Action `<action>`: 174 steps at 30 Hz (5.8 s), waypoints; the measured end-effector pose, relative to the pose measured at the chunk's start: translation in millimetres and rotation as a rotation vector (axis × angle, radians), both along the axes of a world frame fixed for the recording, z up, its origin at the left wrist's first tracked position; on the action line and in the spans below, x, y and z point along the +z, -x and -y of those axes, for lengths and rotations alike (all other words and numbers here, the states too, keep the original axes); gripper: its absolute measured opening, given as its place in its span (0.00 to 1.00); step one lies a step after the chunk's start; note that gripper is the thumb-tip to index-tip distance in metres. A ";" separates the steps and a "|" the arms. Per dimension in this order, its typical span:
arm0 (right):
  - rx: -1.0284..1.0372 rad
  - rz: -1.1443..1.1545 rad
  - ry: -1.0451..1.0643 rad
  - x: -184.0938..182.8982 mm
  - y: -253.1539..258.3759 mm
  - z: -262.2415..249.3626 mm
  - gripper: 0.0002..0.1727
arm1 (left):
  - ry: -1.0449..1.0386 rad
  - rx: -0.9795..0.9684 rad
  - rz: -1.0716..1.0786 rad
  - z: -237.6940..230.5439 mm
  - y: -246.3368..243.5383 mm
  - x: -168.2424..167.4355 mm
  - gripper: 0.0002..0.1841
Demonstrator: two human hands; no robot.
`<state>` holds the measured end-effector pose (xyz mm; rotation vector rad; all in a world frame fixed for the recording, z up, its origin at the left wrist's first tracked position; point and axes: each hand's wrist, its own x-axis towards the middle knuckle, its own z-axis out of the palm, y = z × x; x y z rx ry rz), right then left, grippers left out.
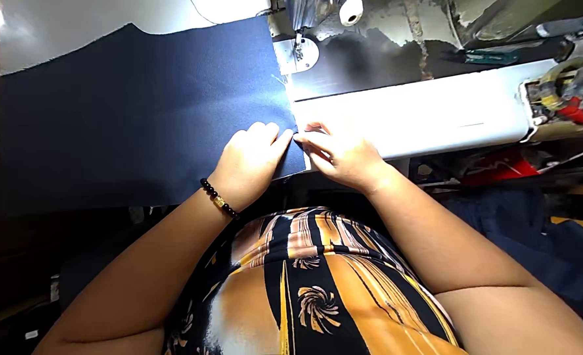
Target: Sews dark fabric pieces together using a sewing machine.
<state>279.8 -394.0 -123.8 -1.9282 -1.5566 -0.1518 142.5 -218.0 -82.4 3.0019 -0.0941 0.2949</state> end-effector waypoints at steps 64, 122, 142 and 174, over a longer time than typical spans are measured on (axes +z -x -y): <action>0.063 -0.127 0.129 18.6 -124.7 -45.4 0.20 | 0.225 -0.127 -0.080 -109.5 -131.5 -8.1 0.37; -0.071 -0.161 0.173 30.3 -57.9 -45.6 0.30 | 0.197 -0.136 -0.034 -24.8 7.0 -2.0 0.15; -0.279 -0.047 0.316 30.8 -46.7 -67.2 0.29 | 0.426 -0.079 -0.208 -38.9 -10.7 -3.3 0.09; -0.593 -0.088 0.299 30.8 -126.1 -51.9 0.21 | 0.439 -0.109 -0.172 -54.8 -87.1 -8.8 0.13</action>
